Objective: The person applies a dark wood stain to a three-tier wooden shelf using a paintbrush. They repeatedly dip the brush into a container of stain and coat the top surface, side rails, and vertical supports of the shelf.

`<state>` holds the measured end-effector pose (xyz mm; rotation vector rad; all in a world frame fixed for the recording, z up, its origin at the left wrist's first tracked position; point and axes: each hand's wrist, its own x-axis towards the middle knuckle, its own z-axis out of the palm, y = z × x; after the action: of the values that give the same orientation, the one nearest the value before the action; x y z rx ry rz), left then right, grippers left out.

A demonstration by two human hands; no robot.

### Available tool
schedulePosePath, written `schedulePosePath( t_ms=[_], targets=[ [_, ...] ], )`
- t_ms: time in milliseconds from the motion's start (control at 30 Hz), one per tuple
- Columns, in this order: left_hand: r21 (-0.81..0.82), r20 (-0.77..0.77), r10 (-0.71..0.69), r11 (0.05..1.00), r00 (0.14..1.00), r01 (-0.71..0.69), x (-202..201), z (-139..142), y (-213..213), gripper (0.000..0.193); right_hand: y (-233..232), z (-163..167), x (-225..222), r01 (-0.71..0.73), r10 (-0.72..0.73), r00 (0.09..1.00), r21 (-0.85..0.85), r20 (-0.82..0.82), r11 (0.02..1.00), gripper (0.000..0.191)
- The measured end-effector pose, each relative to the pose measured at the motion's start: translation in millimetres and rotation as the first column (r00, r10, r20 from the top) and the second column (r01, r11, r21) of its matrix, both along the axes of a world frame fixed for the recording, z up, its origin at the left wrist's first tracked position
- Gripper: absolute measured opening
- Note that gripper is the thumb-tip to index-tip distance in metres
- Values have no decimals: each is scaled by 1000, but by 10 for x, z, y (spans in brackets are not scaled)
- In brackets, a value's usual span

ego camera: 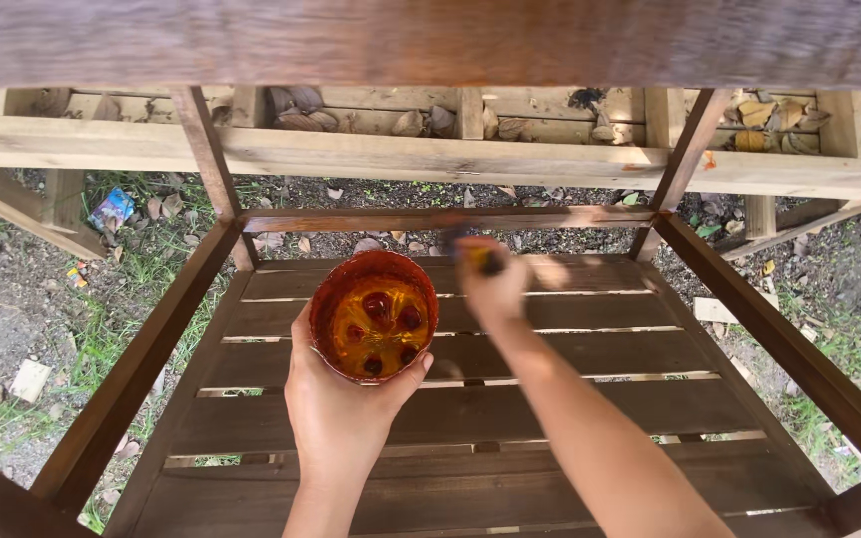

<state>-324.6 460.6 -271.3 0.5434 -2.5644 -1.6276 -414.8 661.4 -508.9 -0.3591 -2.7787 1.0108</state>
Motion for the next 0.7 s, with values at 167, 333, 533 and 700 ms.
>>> schedulePosePath(
  t_ms=[167, 333, 533, 700],
  targets=[
    [-80, 83, -50, 995, 995, 57, -39, -68, 90, 99, 594, 119, -35, -48, -3, 981, -255, -194, 966, 20],
    [-100, -26, -151, 984, 988, 147, -114, -146, 305, 101, 1888, 553, 22, 289, -314, 924, -140, -219, 947, 11],
    [-114, -96, -208, 974, 973, 197, -141, -106, 666, 102, 1339, 513, 15, 78, -94, 989, -136, -116, 988, 17],
    [-186, -228, -288, 950, 930, 249, -160, -70, 728, 98, 1431, 1481, 391, 121, -214, 976, -719, -39, 684, 14]
  ],
)
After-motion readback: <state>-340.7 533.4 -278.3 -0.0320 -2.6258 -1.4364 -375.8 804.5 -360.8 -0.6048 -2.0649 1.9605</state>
